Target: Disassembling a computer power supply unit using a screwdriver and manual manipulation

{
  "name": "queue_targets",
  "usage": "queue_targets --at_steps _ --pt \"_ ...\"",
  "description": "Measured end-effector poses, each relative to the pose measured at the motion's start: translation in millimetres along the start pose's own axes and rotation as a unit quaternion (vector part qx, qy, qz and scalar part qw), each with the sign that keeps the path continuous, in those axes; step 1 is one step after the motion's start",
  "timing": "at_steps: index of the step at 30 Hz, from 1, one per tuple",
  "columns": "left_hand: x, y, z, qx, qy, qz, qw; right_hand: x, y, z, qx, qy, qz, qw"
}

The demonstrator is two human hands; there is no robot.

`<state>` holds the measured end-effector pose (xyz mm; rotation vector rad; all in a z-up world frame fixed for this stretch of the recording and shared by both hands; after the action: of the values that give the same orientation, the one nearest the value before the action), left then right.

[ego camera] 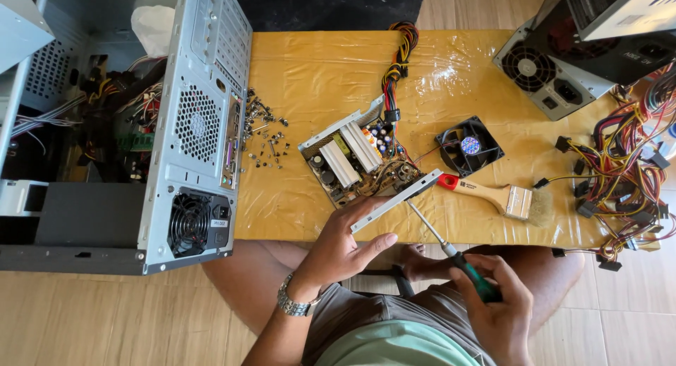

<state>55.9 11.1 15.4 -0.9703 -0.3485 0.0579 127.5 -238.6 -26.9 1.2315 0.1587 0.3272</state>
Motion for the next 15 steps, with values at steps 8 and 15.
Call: queue_targets --at_steps 8,15 --pt "2.8 -5.6 3.7 -0.052 -0.101 0.096 0.989 13.2 50.9 17.2 0.034 0.041 -0.029 0.998" --pt "12.3 -23.7 20.5 -0.172 -0.151 0.248 0.941 16.5 186.2 25.8 -0.310 0.124 0.489 0.806"
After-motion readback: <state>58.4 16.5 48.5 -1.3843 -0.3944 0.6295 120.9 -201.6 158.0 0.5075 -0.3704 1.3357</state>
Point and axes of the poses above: each hand's wrist, its own x-axis towards the middle knuckle, its own z-axis out of the back of the hand, y = z × x, the point moved 6 cm from there along x, towards the middle knuckle, and after that the axes turned 12 degrees about x, right-handed, at the moved point
